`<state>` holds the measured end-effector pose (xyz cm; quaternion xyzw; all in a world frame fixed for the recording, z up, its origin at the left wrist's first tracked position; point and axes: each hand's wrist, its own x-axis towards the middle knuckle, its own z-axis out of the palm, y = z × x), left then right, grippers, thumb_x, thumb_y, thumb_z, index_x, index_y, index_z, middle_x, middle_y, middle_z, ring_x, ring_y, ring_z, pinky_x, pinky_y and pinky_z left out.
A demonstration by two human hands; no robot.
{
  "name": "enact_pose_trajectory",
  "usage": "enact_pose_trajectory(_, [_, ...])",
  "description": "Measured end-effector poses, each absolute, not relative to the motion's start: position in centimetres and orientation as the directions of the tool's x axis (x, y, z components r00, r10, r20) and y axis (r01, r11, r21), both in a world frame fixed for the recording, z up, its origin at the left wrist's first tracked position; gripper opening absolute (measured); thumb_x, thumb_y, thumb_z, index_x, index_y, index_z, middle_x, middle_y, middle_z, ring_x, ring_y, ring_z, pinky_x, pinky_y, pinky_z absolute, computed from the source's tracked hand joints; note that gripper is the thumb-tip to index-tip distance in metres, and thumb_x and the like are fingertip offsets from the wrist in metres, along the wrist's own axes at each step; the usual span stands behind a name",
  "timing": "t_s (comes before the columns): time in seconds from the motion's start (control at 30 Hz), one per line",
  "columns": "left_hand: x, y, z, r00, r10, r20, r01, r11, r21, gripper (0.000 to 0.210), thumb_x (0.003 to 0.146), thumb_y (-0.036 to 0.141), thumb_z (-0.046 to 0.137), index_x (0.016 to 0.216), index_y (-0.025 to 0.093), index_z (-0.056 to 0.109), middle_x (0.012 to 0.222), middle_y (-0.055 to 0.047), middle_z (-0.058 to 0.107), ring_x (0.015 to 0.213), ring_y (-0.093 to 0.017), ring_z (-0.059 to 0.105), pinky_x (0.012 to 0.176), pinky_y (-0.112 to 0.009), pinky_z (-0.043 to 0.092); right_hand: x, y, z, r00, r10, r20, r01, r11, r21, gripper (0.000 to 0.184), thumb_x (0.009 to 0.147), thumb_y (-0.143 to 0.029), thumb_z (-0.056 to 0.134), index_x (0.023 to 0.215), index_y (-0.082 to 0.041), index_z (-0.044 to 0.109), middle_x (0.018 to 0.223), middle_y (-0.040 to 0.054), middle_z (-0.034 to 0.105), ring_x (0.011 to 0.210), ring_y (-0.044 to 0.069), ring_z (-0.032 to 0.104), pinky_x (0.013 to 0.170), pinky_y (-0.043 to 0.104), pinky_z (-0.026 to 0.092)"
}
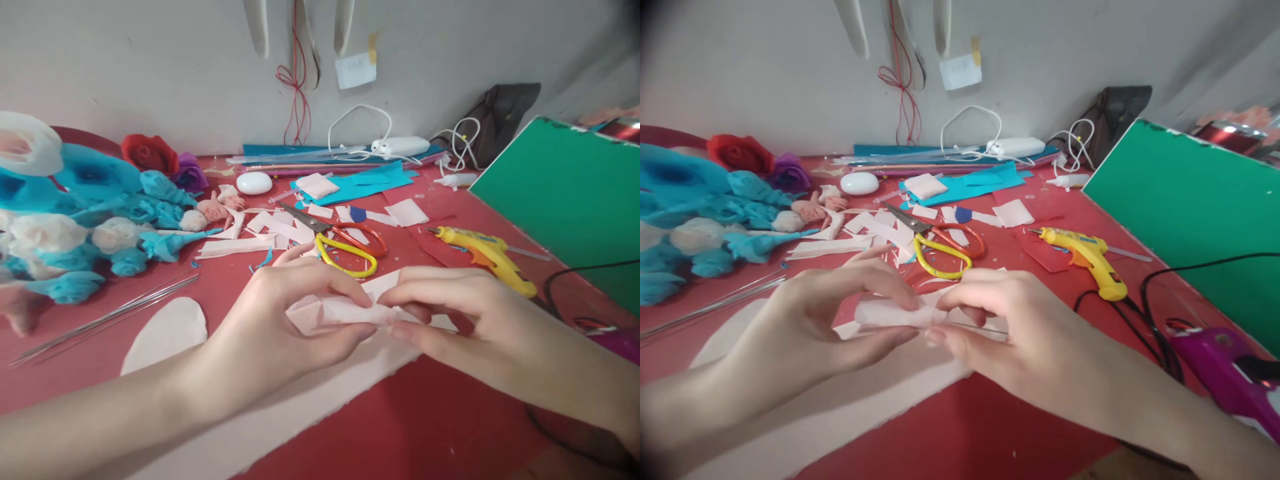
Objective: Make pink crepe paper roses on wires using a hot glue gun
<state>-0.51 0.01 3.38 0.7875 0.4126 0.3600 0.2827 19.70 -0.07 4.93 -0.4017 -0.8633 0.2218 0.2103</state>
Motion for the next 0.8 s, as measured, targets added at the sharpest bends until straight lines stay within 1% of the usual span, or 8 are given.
enact_pose_trajectory(0.07, [-0.5, -0.1, 3.2, 0.415, 0.841, 0.347, 0.433, -0.518, 0.738, 0.005, 0.069, 0.02, 0.066, 0.074, 0.019, 0.064, 0.068, 0.007, 0.066, 0.065, -0.008, 0.058, 0.073, -0.022, 0.043, 19.7, -0.1, 5.0, -0.618, 0.779, 0.107, 0.57, 0.537, -0.622, 0.008, 0.085, -0.022, 0.053, 0.084, -0.025, 0.061, 0.074, -0.0085, 0.057, 0.059, 0.001, 0.049, 0.053, 0.008, 0.038])
enact_pose_trajectory(0.17, [-0.5, 0.0, 3.2, 0.416, 0.853, 0.315, 0.426, -0.489, 0.761, 0.006, 0.068, 0.022, 0.066, 0.073, 0.02, 0.064, 0.067, 0.006, 0.065, 0.067, -0.008, 0.058, 0.066, -0.019, 0.044, 19.8, 0.0, 5.0, -0.625, 0.781, -0.003, 0.564, 0.45, -0.692, 0.017, 0.085, -0.02, 0.052, 0.069, -0.021, 0.058, 0.059, -0.0082, 0.049, 0.055, 0.001, 0.044, 0.049, 0.01, 0.033])
enact_pose_trajectory(0.23, [-0.5, 0.1, 3.3, 0.425, 0.862, 0.275, 0.439, -0.462, 0.771, 0.005, 0.068, 0.023, 0.067, 0.072, 0.02, 0.064, 0.069, 0.007, 0.065, 0.069, -0.008, 0.058, 0.068, -0.018, 0.044, 19.8, 0.2, 5.1, -0.623, 0.78, -0.061, 0.587, 0.414, -0.695, 0.017, 0.083, -0.024, 0.054, 0.068, -0.02, 0.058, 0.058, -0.0079, 0.048, 0.055, 0.002, 0.043, 0.048, 0.011, 0.031])
enact_pose_trajectory(0.3, [-0.5, 0.3, 3.5, 0.435, 0.871, 0.228, 0.464, -0.434, 0.772, 0.005, 0.068, 0.023, 0.067, 0.072, 0.021, 0.064, 0.071, 0.007, 0.066, 0.071, -0.008, 0.059, 0.073, -0.018, 0.043, 19.8, 0.3, 5.1, -0.626, 0.77, -0.119, 0.613, 0.393, -0.685, 0.019, 0.085, -0.03, 0.053, 0.069, -0.02, 0.059, 0.06, -0.0072, 0.049, 0.055, 0.002, 0.043, 0.048, 0.013, 0.031])
enact_pose_trajectory(0.4, [-0.7, 0.6, 3.7, 0.429, 0.886, 0.179, 0.465, -0.386, 0.797, 0.007, 0.068, 0.023, 0.066, 0.074, 0.022, 0.065, 0.074, 0.007, 0.066, 0.071, -0.008, 0.059, 0.073, -0.019, 0.044, 19.9, 0.4, 5.2, -0.623, 0.76, -0.185, 0.636, 0.354, -0.686, 0.023, 0.087, -0.031, 0.047, 0.071, -0.02, 0.06, 0.066, -0.0061, 0.055, 0.06, 0.003, 0.047, 0.051, 0.014, 0.033])
enact_pose_trajectory(0.53, [-1.1, 0.9, 3.7, 0.412, 0.897, 0.16, 0.428, -0.345, 0.835, 0.009, 0.067, 0.024, 0.066, 0.076, 0.024, 0.065, 0.077, 0.007, 0.066, 0.071, -0.009, 0.06, 0.066, -0.017, 0.045, 20.1, 0.4, 5.4, -0.607, 0.77, -0.198, 0.629, 0.313, -0.712, 0.02, 0.087, -0.026, 0.046, 0.073, -0.022, 0.061, 0.069, -0.0072, 0.056, 0.061, 0.003, 0.048, 0.052, 0.014, 0.034])
enact_pose_trajectory(0.7, [-1.6, 1.3, 3.8, 0.434, 0.887, 0.156, 0.403, -0.346, 0.847, 0.009, 0.07, 0.025, 0.066, 0.079, 0.023, 0.064, 0.079, 0.007, 0.066, 0.076, -0.008, 0.059, 0.072, -0.016, 0.043, 20.3, 0.7, 5.8, -0.634, 0.758, -0.151, 0.613, 0.373, -0.697, 0.021, 0.086, -0.028, 0.047, 0.072, -0.022, 0.061, 0.065, -0.0068, 0.055, 0.057, 0.002, 0.046, 0.049, 0.013, 0.032])
enact_pose_trajectory(0.8, [-2.2, 2.0, 4.3, 0.465, 0.866, 0.186, 0.409, -0.396, 0.823, 0.01, 0.072, 0.024, 0.065, 0.081, 0.021, 0.064, 0.079, 0.007, 0.065, 0.077, -0.008, 0.058, 0.076, -0.017, 0.042, 20.7, 1.0, 6.0, -0.64, 0.756, -0.137, 0.613, 0.396, -0.684, 0.02, 0.086, -0.026, 0.047, 0.072, -0.023, 0.061, 0.066, -0.0071, 0.055, 0.054, 0.002, 0.043, 0.046, 0.013, 0.029])
